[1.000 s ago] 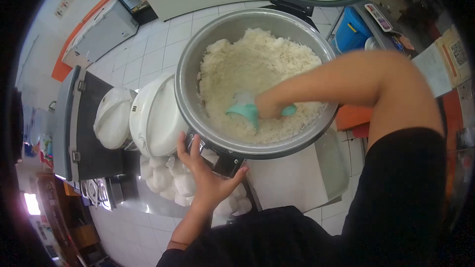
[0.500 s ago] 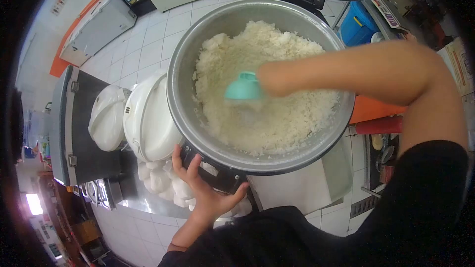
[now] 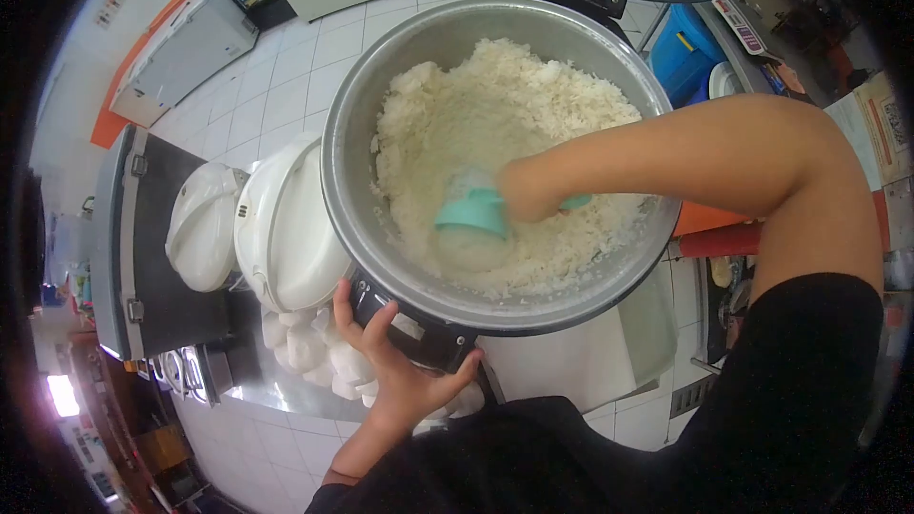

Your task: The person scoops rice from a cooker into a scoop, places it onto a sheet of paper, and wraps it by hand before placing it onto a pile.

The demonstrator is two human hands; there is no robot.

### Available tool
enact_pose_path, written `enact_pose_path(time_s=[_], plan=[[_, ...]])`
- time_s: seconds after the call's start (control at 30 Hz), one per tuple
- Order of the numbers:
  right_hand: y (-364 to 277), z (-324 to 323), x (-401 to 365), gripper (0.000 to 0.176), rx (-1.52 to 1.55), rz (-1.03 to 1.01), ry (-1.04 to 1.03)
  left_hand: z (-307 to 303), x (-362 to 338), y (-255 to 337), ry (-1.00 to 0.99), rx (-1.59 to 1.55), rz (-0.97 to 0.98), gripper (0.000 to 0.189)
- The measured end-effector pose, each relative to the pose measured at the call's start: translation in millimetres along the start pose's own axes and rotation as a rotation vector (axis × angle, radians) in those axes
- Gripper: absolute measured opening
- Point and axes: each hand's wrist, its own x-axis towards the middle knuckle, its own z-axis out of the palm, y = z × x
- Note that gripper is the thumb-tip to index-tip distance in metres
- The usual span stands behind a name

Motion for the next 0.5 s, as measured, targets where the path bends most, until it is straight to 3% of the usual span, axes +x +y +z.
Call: enact_pose_path(time_s=[0.07,0.3,0.5], plan=[[-9.0,-0.8,-15.4,0.036,0.173,-0.014,-0.055,2.0,0.4,1.1,0.042,-0.081,-0.024,0.093],[-11.7,12.7,-46.0,0.037,0.207,-0.145,-0.020,5.7,-0.8,1.8,0.103,-0.133,-0.018,0.091],[-35.7,1.6,-123.6,0.037,0.224,0.026,0.109,2.2,1.6,8.9,0.101,-0.058,-0.018,0.092]])
